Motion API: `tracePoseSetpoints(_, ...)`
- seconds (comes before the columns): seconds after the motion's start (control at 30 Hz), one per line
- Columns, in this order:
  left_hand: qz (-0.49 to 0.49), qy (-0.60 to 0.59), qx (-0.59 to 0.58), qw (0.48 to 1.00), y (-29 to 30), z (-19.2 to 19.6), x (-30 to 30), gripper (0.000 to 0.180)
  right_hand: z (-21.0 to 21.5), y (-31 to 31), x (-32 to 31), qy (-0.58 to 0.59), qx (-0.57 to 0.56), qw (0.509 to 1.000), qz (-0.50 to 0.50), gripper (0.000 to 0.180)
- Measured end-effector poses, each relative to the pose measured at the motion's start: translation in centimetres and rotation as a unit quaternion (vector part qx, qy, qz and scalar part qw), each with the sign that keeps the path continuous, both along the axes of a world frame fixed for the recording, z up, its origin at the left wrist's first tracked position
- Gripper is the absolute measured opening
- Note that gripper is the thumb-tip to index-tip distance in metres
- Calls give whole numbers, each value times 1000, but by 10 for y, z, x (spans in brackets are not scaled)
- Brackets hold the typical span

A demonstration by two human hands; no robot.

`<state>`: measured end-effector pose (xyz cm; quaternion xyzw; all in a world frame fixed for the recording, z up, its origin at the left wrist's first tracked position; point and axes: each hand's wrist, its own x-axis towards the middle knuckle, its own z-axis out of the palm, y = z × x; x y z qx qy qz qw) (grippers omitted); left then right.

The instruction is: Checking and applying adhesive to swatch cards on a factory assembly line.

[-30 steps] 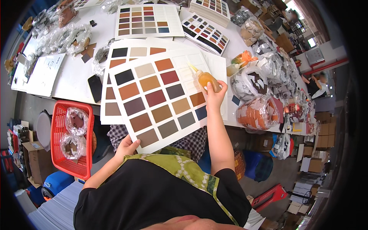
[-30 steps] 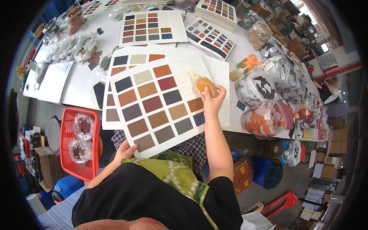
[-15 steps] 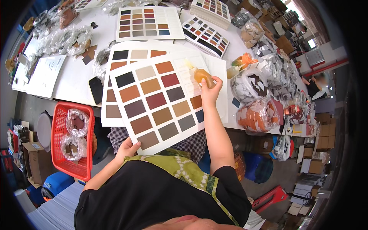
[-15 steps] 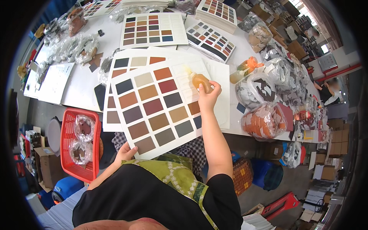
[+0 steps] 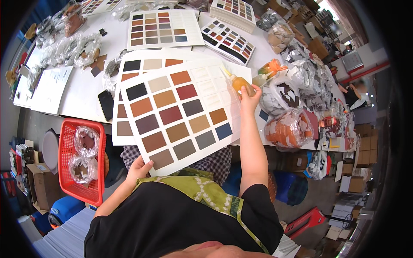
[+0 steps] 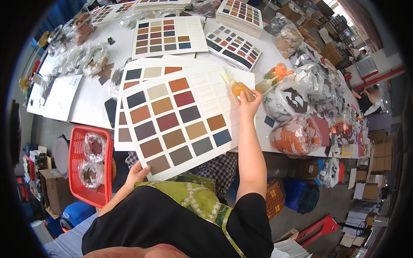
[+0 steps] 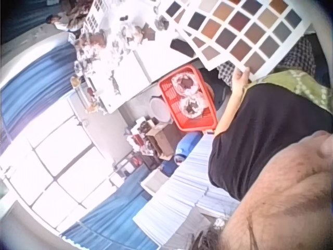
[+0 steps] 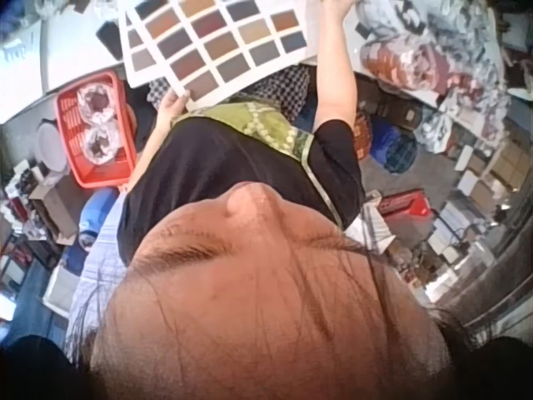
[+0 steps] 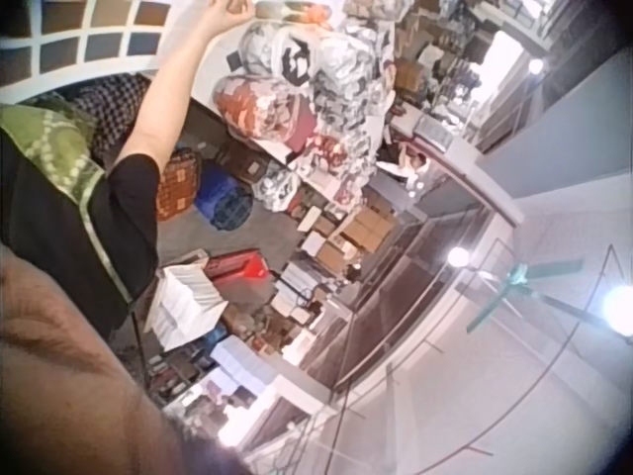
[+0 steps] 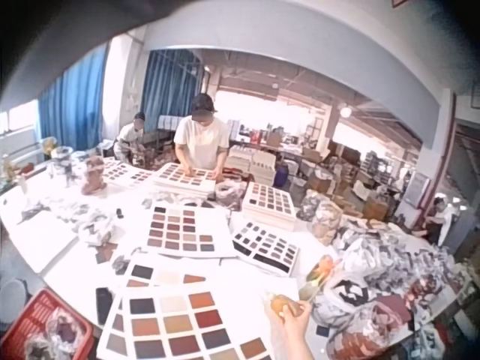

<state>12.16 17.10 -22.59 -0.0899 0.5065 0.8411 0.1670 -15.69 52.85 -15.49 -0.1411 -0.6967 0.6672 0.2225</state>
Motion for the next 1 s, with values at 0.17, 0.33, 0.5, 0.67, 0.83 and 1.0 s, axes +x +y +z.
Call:
tracePoseSetpoints(0.17,0,5,16,1000,2,5,-1,32,-31,13,-13,31,97,995,5,41)
tracePoseSetpoints(0.33,2,9,6,1000,1,3,0,31,-4,1,11,-3,-25,997,73,40)
tracePoseSetpoints(0.5,5,10,26,1000,2,5,0,31,-17,17,8,14,30,999,5,40)
tracePoseSetpoints(0.67,7,10,23,1000,3,8,0,32,-6,7,27,-39,-4,995,89,41)
tracePoseSetpoints(0.83,0,10,20,1000,1,4,1,33,-4,23,43,0,-93,995,30,40)
tracePoseSetpoints(1.0,1,7,16,1000,1,8,0,33,-16,35,51,-23,1,1000,-12,40)
